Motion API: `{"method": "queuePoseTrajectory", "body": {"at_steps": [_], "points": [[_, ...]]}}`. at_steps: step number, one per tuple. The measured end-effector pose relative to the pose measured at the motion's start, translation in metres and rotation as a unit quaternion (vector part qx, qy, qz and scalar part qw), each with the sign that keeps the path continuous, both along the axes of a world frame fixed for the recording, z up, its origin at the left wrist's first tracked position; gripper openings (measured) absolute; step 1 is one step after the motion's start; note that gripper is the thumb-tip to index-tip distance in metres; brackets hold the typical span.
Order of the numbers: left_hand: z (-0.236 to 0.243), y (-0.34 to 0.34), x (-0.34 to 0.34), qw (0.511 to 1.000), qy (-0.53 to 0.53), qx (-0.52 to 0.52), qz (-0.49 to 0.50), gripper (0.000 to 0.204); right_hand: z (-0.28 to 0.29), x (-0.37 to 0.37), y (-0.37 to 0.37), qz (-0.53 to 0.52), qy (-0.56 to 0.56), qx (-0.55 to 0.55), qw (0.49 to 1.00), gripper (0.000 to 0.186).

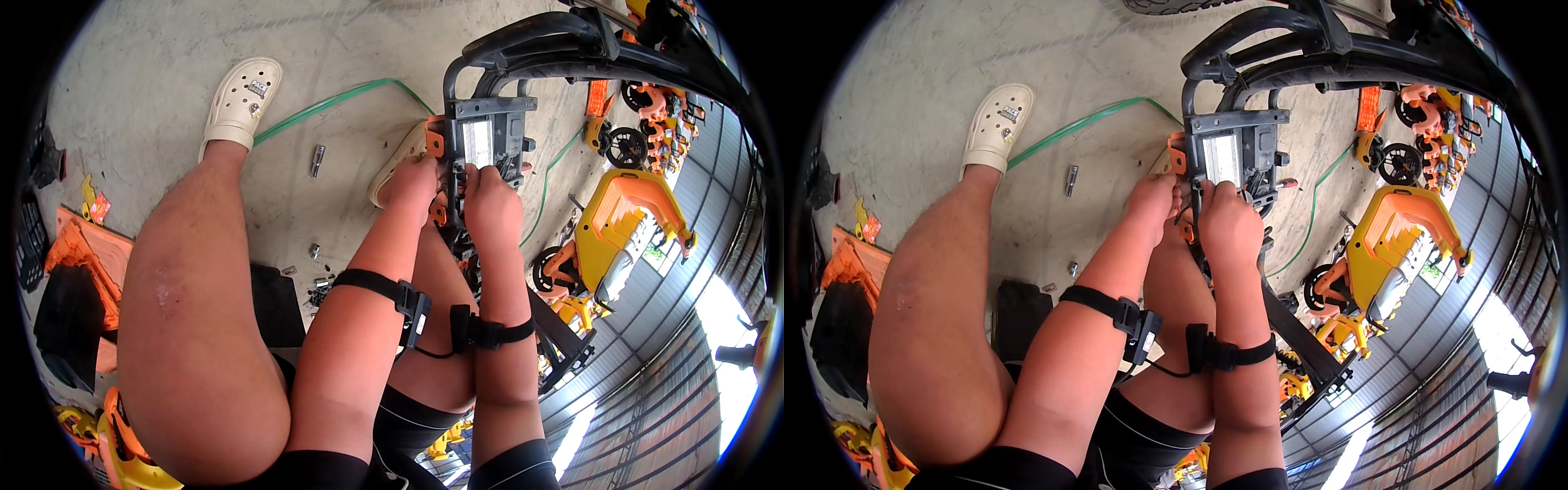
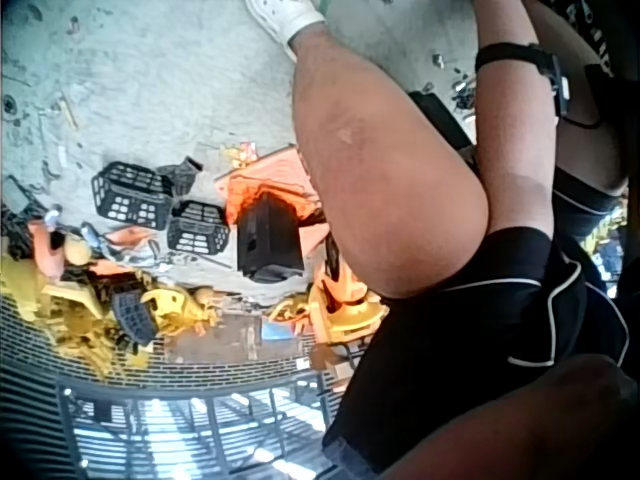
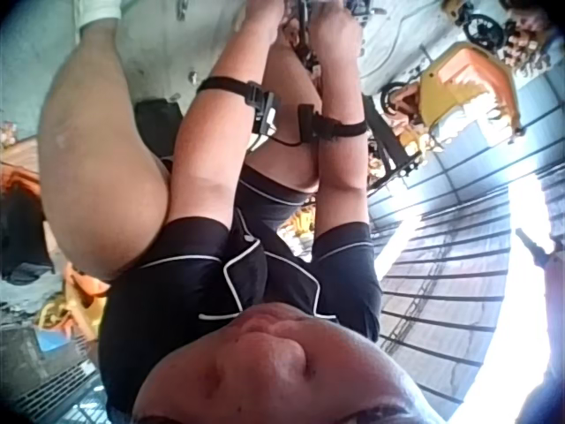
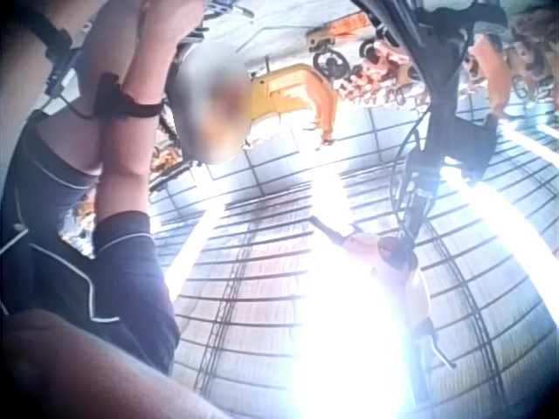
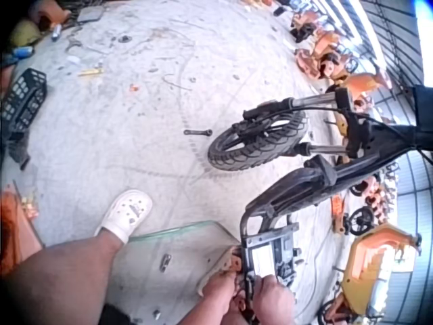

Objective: The person assembles or repairs parts on a scooter frame, initially using a wrench to tighten a bolt on a black metal component and later handling smaller fasteners and a panel by hand.

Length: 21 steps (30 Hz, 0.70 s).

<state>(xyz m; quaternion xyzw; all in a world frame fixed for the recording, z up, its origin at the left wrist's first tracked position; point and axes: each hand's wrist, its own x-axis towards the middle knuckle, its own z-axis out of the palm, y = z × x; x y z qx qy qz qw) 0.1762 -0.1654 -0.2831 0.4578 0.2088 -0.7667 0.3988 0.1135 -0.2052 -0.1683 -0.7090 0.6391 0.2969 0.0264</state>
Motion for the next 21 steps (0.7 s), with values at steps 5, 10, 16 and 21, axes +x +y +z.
{"method": "queuePoseTrajectory", "body": {"at_steps": [5,10,16,21], "points": [[-0.002,-0.001,-0.005,1.0,-0.007,-0.027,-0.013,0.015,0.002,-0.008,0.004,0.045,-0.119,-0.068,0.99,0.033],[0.01,-0.004,-0.001,1.0,-0.001,-0.027,-0.007,0.017,-0.004,-0.012,0.002,0.049,-0.113,-0.06,0.991,0.028],[0.008,-0.001,0.0,0.999,-0.003,-0.037,-0.009,0.02,0.0,-0.007,0.002,0.026,-0.151,-0.09,0.984,0.028],[0.01,-0.003,-0.001,0.999,-0.018,-0.035,-0.009,0.019,0.003,-0.002,0.0,0.009,-0.069,-0.048,0.996,0.029]]}}
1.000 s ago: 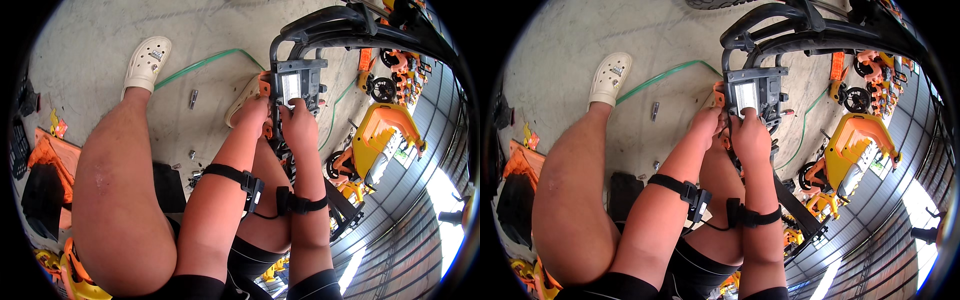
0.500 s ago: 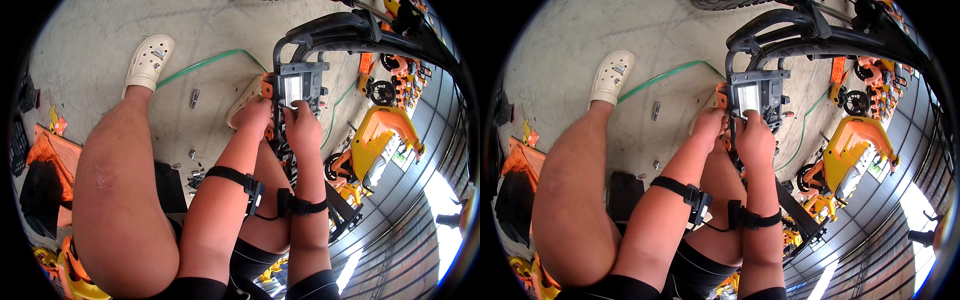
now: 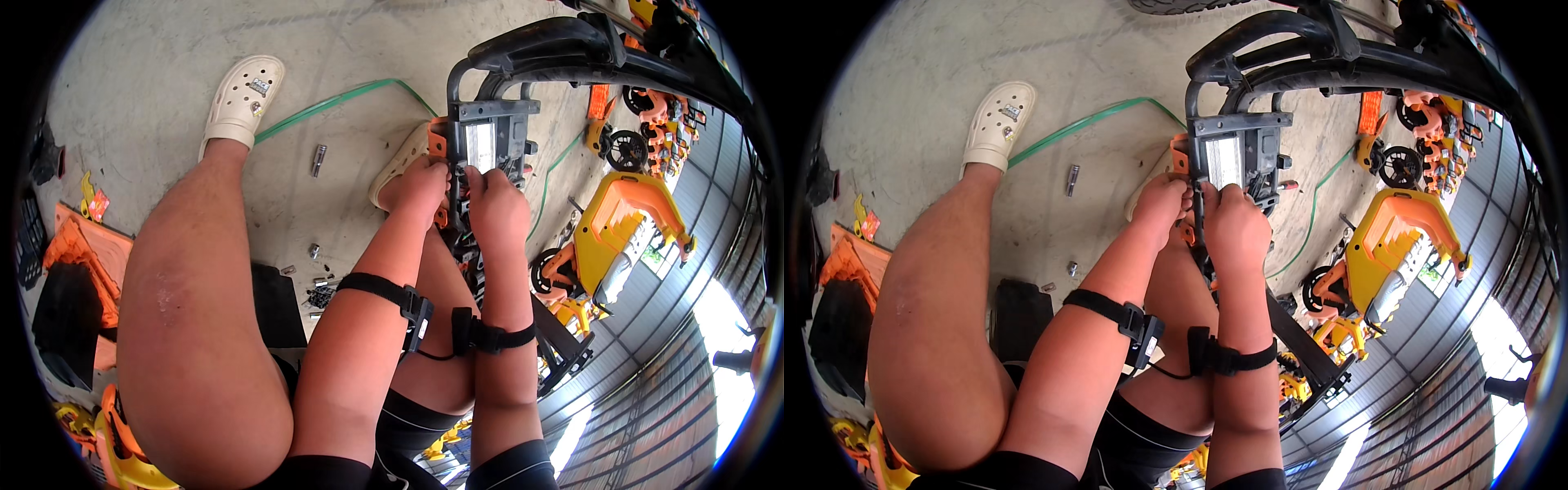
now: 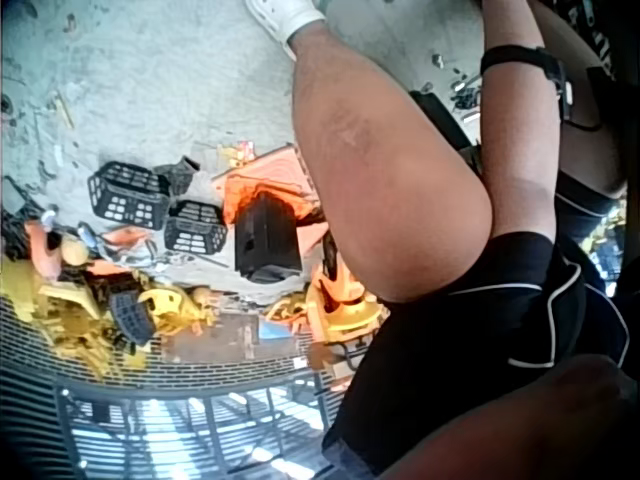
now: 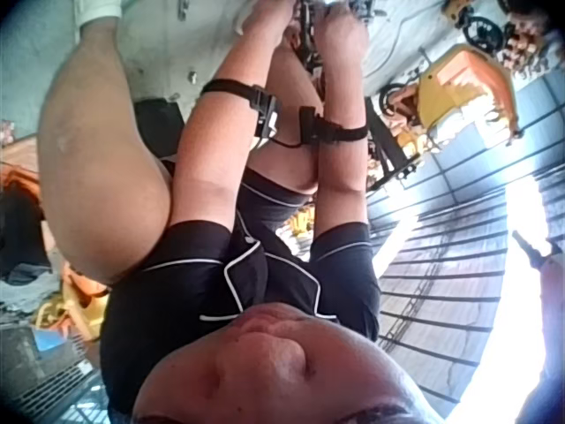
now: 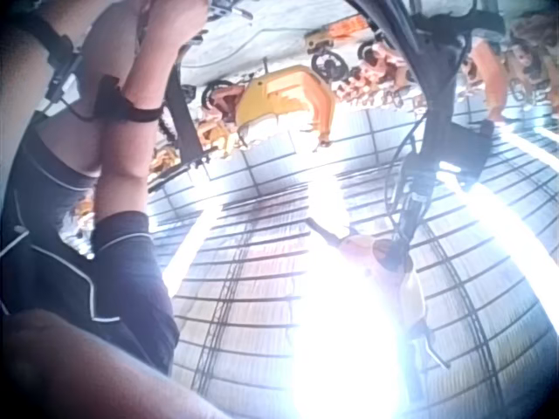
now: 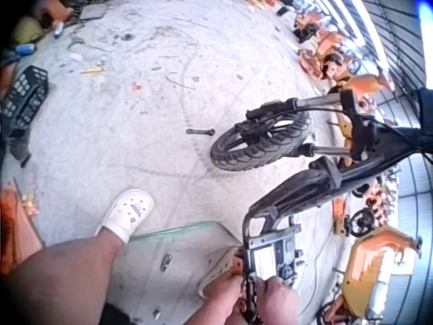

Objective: The person assembles or repairs parts on a scooter frame, initially using a wrench to tighten a bolt on a black metal component and later handling smaller fasteners and a panel by hand.

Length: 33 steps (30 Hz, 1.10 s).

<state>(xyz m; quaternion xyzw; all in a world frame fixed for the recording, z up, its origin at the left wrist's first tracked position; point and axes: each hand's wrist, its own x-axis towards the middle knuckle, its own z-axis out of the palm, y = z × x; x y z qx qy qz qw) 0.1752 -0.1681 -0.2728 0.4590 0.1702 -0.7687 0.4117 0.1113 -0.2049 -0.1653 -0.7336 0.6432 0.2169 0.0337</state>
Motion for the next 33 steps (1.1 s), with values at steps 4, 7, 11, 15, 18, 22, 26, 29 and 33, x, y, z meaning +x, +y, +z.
{"method": "queuePoseTrajectory", "body": {"at_steps": [4,7,11,15,18,22,26,29,33], "points": [[-0.005,0.0,-0.004,1.0,0.002,-0.004,0.003,0.019,0.002,-0.002,0.004,0.029,-0.082,-0.037,0.995,0.029],[-0.008,0.001,-0.007,1.0,0.008,-0.01,0.016,0.019,-0.003,-0.004,0.0,0.023,-0.011,-0.018,1.0,0.029],[-0.006,0.0,-0.007,1.0,0.013,-0.007,0.021,0.02,0.001,0.0,0.001,0.009,-0.043,-0.024,0.999,0.029],[-0.005,0.0,-0.006,0.999,0.012,-0.006,0.029,0.021,0.001,-0.001,0.001,0.005,-0.025,-0.017,1.0,0.028],[-0.002,-0.002,-0.004,0.999,0.02,0.0,0.031,0.021,0.005,0.0,0.0,0.039,-0.07,-0.026,0.996,0.028],[-0.003,-0.001,-0.004,0.999,0.015,-0.005,0.029,0.022,0.0,-0.002,-0.001,0.022,0.003,0.002,1.0,0.028],[-0.004,-0.002,-0.005,1.0,0.01,-0.007,0.027,0.022,0.0,-0.005,0.001,0.022,-0.05,-0.019,0.998,0.028],[-0.006,-0.002,-0.007,0.999,0.018,-0.007,0.04,0.022,-0.001,-0.01,0.001,0.017,-0.059,0.002,0.998,0.029],[-0.004,-0.001,-0.006,0.999,0.012,-0.001,0.051,0.022,0.003,-0.001,0.001,-0.008,-0.05,-0.002,0.999,0.029]]}}
